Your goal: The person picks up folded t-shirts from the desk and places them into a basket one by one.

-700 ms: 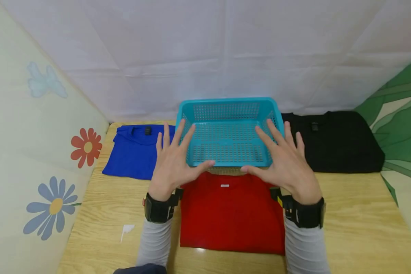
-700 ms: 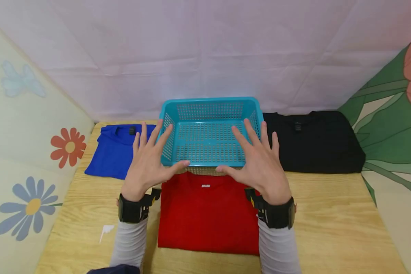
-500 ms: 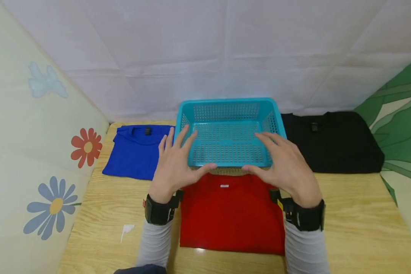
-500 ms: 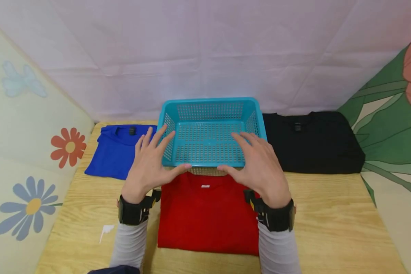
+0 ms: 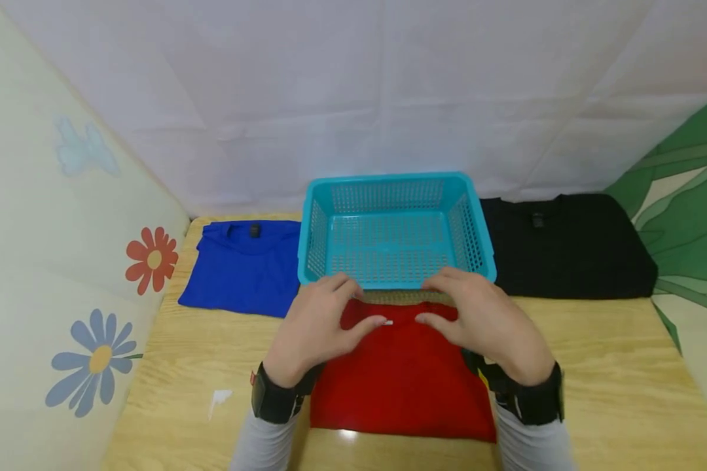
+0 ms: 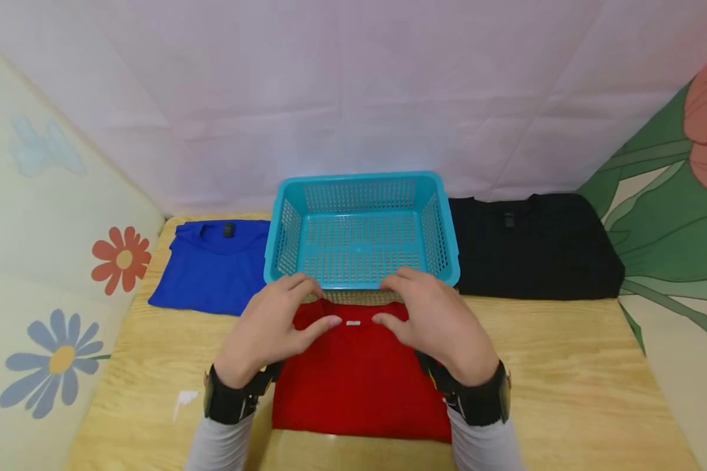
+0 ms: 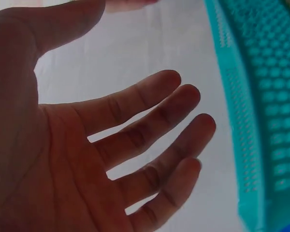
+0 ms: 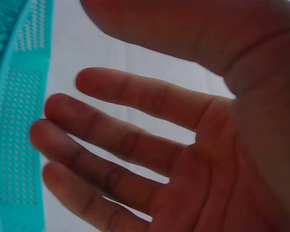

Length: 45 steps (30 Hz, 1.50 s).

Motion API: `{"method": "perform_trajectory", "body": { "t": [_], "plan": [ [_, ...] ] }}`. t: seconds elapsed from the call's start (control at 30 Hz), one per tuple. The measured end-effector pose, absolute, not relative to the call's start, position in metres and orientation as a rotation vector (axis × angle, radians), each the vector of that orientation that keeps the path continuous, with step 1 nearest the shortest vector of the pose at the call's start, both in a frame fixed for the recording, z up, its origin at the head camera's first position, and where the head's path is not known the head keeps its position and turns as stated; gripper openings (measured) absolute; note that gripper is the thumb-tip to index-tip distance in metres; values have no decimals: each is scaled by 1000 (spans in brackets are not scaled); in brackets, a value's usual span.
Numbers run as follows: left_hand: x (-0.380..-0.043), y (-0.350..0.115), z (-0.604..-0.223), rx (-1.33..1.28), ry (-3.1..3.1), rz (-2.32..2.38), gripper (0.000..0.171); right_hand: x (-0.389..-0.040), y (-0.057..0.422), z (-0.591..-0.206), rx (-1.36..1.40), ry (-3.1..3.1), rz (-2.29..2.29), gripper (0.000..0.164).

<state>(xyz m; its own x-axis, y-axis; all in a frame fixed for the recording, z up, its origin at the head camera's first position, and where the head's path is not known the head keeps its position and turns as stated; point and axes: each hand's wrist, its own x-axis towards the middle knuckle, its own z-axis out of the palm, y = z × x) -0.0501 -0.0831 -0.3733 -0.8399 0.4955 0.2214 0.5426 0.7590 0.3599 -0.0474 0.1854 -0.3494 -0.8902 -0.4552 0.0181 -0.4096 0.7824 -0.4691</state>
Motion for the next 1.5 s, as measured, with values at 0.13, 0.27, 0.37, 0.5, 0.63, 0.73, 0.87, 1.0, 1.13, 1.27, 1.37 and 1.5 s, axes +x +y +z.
{"method": "perform_trajectory", "body": {
  "t": [0.13, 0.27, 0.37, 0.5, 0.63, 0.73, 0.87, 1.0, 1.13, 1.27, 1.37, 1.5],
  "plan": [
    [-37, -84, -383, -860, -2944, -623, 46, -38, 178, -359, -747, 2772, -645, 47],
    [-27, -86, -391, -883, -3133, -596, 53, -29, 176, -372, -740, 2705, -603, 61],
    [-23, -87, -400, -897, -3240, -585, 60, -24, 179, -384, -728, 2699, -570, 72],
    [-22, -89, -414, -798, -3286, -590, 68, -22, 188, -403, -677, 2724, -528, 84],
    [-26, -96, -431, -593, -3321, -600, 81, -25, 201, -424, -572, 2754, -486, 96],
    [-30, -102, -442, -491, -3354, -615, 89, -25, 211, -438, -493, 2765, -481, 103],
    [-33, -109, -452, -456, -3394, -607, 93, -24, 219, -452, -444, 2769, -552, 108],
    [-38, -112, -456, -423, -3404, -624, 94, -26, 224, -461, -387, 2764, -629, 110],
    [-45, -114, -459, -397, -3389, -674, 88, -31, 229, -466, -329, 2783, -671, 105],
    [-54, -117, -465, -452, -3297, -863, 75, -38, 231, -467, -218, 2790, -733, 89],
    [-59, -118, -471, -479, -3184, -1103, 72, -41, 232, -466, -101, 2756, -770, 78],
    [-59, -121, -474, -317, -3172, -1293, 76, -40, 236, -465, -13, 2700, -823, 73]
  ]
}}
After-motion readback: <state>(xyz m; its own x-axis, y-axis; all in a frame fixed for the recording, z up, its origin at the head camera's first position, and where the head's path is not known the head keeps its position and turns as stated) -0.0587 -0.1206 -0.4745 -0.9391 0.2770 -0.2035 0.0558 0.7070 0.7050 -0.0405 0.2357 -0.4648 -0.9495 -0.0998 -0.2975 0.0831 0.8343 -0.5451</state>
